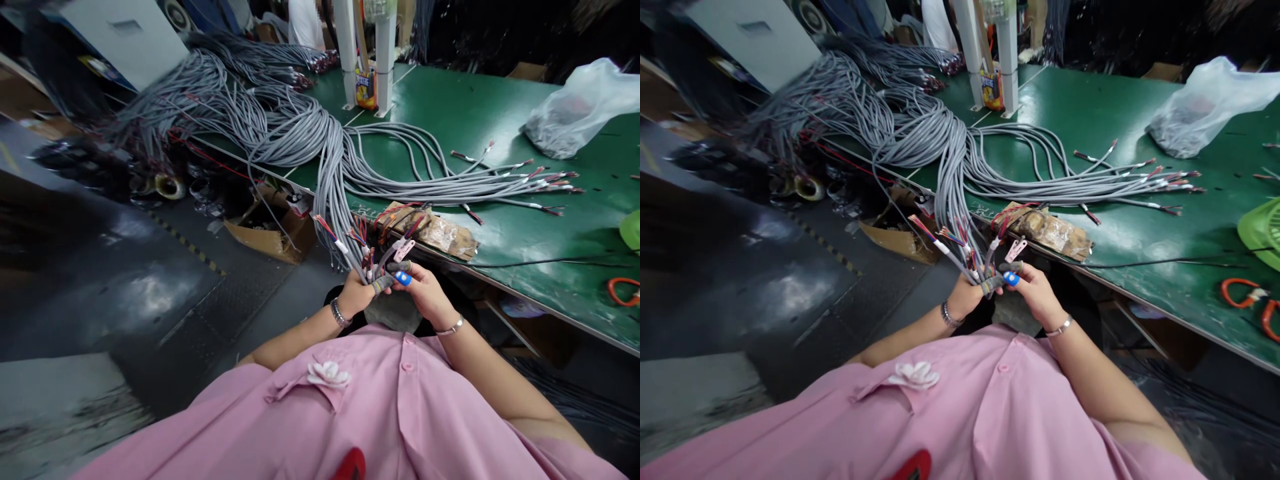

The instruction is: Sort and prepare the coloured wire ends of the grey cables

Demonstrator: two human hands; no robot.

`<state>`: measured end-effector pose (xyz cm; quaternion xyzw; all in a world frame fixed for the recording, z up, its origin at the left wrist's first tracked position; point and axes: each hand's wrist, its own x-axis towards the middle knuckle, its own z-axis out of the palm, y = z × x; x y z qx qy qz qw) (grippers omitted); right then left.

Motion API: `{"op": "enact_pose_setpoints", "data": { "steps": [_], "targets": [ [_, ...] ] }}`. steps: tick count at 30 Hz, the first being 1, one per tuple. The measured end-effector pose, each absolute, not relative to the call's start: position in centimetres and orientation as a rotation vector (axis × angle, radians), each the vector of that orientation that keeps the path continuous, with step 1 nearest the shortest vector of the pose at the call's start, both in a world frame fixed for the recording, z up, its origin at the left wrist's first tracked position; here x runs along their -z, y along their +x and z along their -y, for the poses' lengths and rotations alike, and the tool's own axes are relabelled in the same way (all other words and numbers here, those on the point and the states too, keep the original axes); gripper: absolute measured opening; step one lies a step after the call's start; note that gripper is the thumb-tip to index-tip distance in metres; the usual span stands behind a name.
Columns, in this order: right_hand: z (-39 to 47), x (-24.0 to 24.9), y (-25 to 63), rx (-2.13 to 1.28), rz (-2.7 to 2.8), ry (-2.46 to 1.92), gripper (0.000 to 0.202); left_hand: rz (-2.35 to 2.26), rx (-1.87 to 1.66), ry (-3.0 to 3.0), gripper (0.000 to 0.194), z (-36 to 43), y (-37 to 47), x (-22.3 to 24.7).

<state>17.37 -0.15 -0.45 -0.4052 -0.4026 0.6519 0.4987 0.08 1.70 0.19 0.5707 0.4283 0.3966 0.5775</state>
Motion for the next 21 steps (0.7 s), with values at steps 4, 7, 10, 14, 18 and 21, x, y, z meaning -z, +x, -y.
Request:
{"op": "enact_pose_setpoints", "data": {
  "steps": [4, 7, 10, 14, 18, 21],
  "targets": [
    [0.6, 1.6, 17.1, -1.534, 0.821, -1.027, 0.023, -1.018, -0.985, 1.315, 0.031, -1.6, 0.3, -0.3],
    [0.7, 1.1, 16.4, -1.433, 0.857, -1.031, 0.015, -0.987, -0.982, 1.316, 0.027, -1.6, 0.1, -0.2],
    [0.5, 0.0, 15.8, -1.449, 0.922, -1.013, 0.012, -0.917, -0.886, 1.352, 0.025, -1.8, -0.2, -0.1],
    [0.1, -0.6, 15.3, -1.498, 0.952, -1.015, 0.015, -0.873, -0.794, 1.392, 0.026, -1.7, -0.6, -0.1],
    [0.0, 0.4, 15.5, -1.501, 0.938, -1.024, 0.018, -0.956, -0.898, 1.334, 0.025, -1.5, -0.6, -0.3],
    [0.2, 0.8, 15.7, -1.481, 0.874, -1.059, 0.021, -1.008, -0.952, 1.274, 0.025, -1.5, -0.6, -0.3]
  ]
}}
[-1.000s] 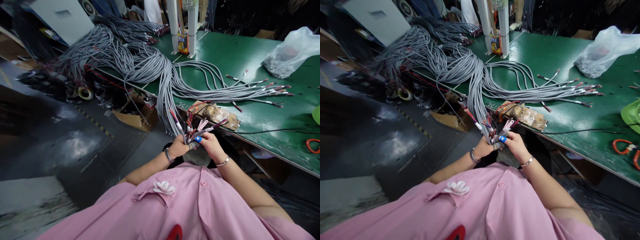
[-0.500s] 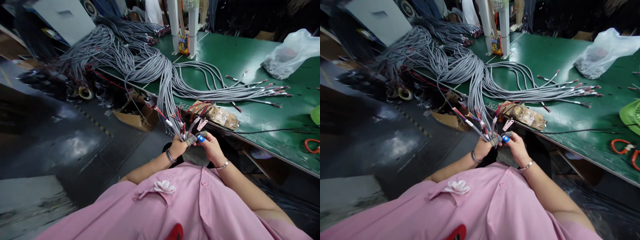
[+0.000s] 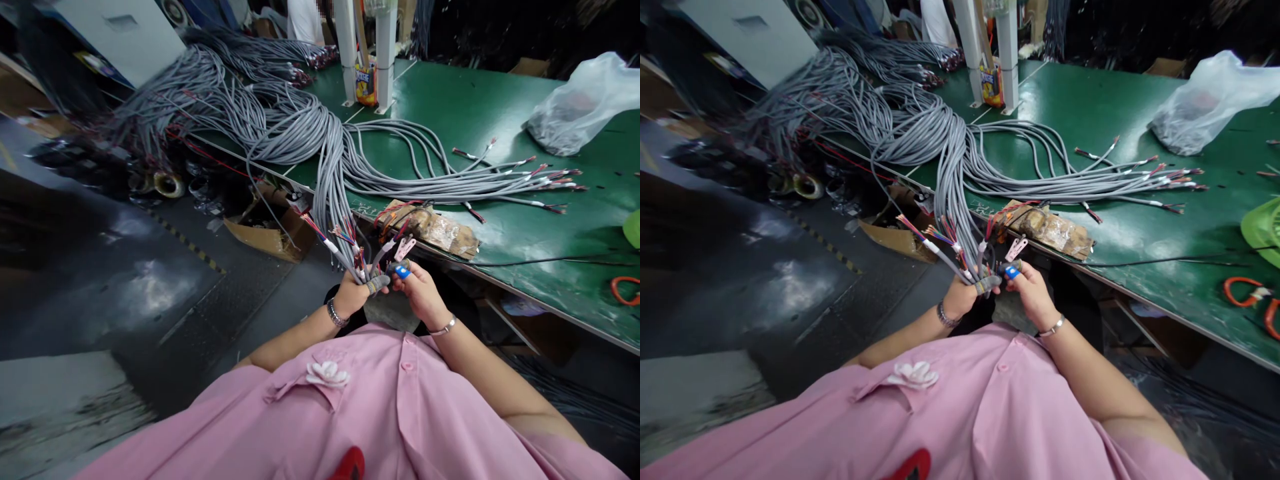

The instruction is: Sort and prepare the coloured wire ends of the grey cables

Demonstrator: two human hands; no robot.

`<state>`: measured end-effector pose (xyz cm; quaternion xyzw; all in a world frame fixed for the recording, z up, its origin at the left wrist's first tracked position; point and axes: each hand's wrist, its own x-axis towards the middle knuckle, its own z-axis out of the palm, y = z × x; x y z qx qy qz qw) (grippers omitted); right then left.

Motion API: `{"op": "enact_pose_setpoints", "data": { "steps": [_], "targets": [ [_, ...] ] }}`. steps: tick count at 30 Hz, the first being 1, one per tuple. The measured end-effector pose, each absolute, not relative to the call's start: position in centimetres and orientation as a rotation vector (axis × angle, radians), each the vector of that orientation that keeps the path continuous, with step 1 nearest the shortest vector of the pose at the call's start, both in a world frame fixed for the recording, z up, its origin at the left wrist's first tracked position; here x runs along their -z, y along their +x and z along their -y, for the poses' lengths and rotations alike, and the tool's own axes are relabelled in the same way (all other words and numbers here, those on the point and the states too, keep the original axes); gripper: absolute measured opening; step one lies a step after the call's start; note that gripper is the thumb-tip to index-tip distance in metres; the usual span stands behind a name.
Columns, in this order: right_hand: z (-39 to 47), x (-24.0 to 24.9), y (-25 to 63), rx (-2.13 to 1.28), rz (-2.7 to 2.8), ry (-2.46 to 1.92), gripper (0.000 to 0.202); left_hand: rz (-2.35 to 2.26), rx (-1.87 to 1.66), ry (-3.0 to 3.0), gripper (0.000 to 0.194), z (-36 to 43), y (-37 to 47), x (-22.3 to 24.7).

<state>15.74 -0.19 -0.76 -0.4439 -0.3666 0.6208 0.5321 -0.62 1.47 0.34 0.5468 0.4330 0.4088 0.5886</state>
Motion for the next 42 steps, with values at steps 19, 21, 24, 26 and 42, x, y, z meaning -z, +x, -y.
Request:
{"op": "enact_pose_setpoints", "data": {
  "steps": [19, 21, 24, 26, 42],
  "targets": [
    [0.1, 0.3, 15.5, -1.65, 0.838, -1.029, 0.021, -1.017, -1.107, 1.137, 0.023, -1.4, -0.7, 0.9],
    [0.2, 0.3, 15.3, -1.621, 0.813, -1.053, 0.021, -1.021, -1.132, 1.118, 0.024, -1.6, -0.6, 1.0],
    [0.3, 0.2, 15.2, -1.506, 0.864, -1.099, 0.02, -1.027, -1.175, 1.075, 0.023, -1.8, -0.5, 1.1],
    [0.4, 0.3, 15.3, -1.454, 0.914, -1.115, 0.019, -1.031, -1.193, 1.06, 0.022, -1.9, -0.5, 1.1],
    [-0.3, -0.2, 14.6, -1.507, 0.85, -1.105, 0.022, -1.072, -1.017, 1.224, 0.025, -1.3, -0.6, 0.4]
  ]
}}
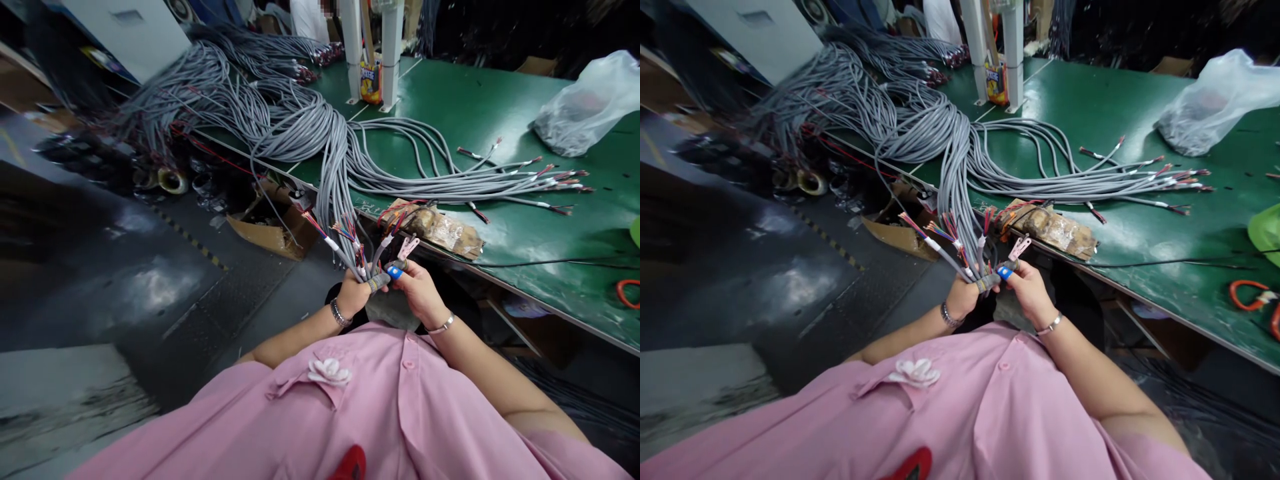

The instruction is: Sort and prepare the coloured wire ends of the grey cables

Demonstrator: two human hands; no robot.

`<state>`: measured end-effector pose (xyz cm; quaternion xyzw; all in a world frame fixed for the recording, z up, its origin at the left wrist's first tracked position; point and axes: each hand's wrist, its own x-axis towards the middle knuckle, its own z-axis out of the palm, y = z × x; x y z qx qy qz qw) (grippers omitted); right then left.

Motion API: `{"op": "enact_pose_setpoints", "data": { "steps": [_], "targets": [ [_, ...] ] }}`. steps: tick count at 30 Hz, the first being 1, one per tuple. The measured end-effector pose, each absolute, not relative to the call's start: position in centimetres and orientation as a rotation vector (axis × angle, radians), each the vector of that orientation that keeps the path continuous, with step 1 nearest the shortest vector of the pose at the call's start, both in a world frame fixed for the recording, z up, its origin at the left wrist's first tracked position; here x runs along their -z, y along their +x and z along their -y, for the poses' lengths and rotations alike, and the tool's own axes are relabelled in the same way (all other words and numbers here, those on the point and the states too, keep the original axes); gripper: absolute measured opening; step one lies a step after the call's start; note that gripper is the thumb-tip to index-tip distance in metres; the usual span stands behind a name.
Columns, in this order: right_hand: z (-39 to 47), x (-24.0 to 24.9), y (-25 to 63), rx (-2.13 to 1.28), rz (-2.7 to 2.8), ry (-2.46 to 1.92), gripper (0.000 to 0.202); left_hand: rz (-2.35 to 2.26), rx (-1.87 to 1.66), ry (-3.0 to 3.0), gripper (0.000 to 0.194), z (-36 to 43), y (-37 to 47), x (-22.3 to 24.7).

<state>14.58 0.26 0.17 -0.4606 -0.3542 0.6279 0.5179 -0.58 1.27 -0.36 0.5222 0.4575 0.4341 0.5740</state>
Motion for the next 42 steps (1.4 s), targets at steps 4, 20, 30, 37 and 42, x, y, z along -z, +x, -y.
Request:
{"op": "enact_pose_setpoints", "data": {
  "steps": [4, 20, 30, 37, 42],
  "targets": [
    [0.0, 0.2, 14.6, -1.492, 0.798, -1.124, 0.02, -1.092, -1.055, 1.237, 0.026, -1.3, -0.6, 0.7],
    [-1.8, 1.4, 17.0, -1.723, 0.464, -0.885, 0.029, -1.002, -1.11, 1.042, 0.024, -1.7, 0.3, 0.0],
    [-3.8, 0.3, 16.9, -1.701, 0.5, -0.92, 0.045, -0.955, -0.958, 1.094, 0.027, -2.2, 1.0, -0.5],
    [-4.3, 0.7, 16.4, -1.679, 0.383, -0.895, 0.042, -0.96, -0.943, 1.096, 0.031, -2.5, 1.3, -0.7],
    [-4.6, 0.7, 16.0, -1.655, 0.384, -0.906, 0.043, -0.974, -0.955, 1.115, 0.032, -2.7, 1.5, -0.6]
  ]
}}
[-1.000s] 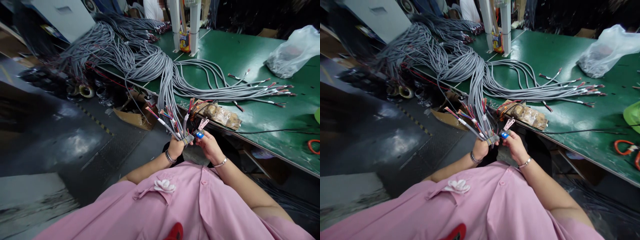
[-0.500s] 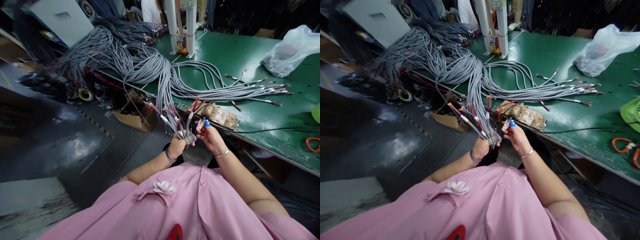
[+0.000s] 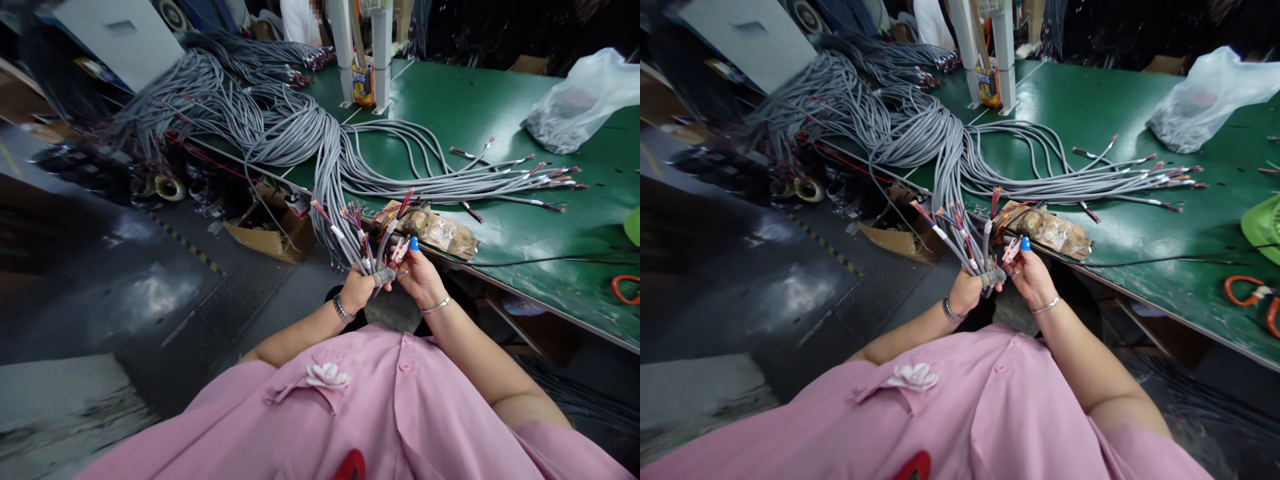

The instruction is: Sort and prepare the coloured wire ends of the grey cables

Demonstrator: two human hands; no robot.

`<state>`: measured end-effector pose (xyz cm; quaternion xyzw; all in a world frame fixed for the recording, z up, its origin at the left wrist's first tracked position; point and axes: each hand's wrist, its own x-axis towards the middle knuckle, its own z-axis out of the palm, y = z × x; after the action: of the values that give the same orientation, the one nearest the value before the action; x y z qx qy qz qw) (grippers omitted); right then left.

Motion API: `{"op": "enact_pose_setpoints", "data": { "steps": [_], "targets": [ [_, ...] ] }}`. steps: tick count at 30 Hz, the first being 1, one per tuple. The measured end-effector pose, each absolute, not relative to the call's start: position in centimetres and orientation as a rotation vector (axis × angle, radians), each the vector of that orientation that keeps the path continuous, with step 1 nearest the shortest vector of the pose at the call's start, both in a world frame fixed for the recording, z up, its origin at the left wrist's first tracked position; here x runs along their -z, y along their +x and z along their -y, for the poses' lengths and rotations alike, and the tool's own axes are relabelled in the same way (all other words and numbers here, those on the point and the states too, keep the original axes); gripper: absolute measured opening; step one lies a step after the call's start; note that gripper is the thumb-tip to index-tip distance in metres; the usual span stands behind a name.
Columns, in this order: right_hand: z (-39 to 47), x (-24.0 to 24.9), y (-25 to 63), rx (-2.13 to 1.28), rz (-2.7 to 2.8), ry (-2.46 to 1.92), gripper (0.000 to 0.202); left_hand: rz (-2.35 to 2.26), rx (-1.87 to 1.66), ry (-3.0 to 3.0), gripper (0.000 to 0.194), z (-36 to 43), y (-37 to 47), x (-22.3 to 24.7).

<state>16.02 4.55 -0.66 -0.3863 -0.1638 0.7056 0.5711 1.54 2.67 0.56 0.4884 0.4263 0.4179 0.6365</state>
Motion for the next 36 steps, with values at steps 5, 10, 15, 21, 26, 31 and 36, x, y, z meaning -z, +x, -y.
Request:
{"op": "enact_pose_setpoints", "data": {
  "steps": [5, 10, 15, 21, 26, 31, 36],
  "targets": [
    [-4.4, 0.7, 15.8, -1.66, 0.283, -0.864, 0.043, -0.994, -0.947, 1.119, 0.032, -2.6, 1.6, -0.8],
    [-3.5, 0.7, 16.7, -1.796, 0.341, -0.805, 0.052, -1.003, -0.962, 1.132, 0.03, -2.0, 0.7, -0.5],
    [-1.6, 0.9, 17.7, -1.958, 0.597, -0.738, 0.029, -1.001, -0.977, 1.187, 0.029, -1.4, 0.0, -0.1],
    [-0.8, 0.8, 17.0, -1.803, 0.754, -0.871, 0.02, -1.01, -0.965, 1.266, 0.028, -1.4, 0.1, 0.0],
    [-0.8, 1.1, 16.8, -1.68, 0.825, -0.977, 0.018, -1.02, -0.959, 1.287, 0.027, -1.3, -0.1, -0.1],
    [-0.5, 1.0, 16.5, -1.649, 0.783, -1.02, 0.016, -1.058, -1.053, 1.277, 0.029, -1.2, 0.0, 0.0],
    [-0.4, 1.0, 16.6, -1.668, 0.761, -0.962, 0.015, -1.044, -1.129, 1.22, 0.029, -1.2, 0.4, 0.1]
  ]
}}
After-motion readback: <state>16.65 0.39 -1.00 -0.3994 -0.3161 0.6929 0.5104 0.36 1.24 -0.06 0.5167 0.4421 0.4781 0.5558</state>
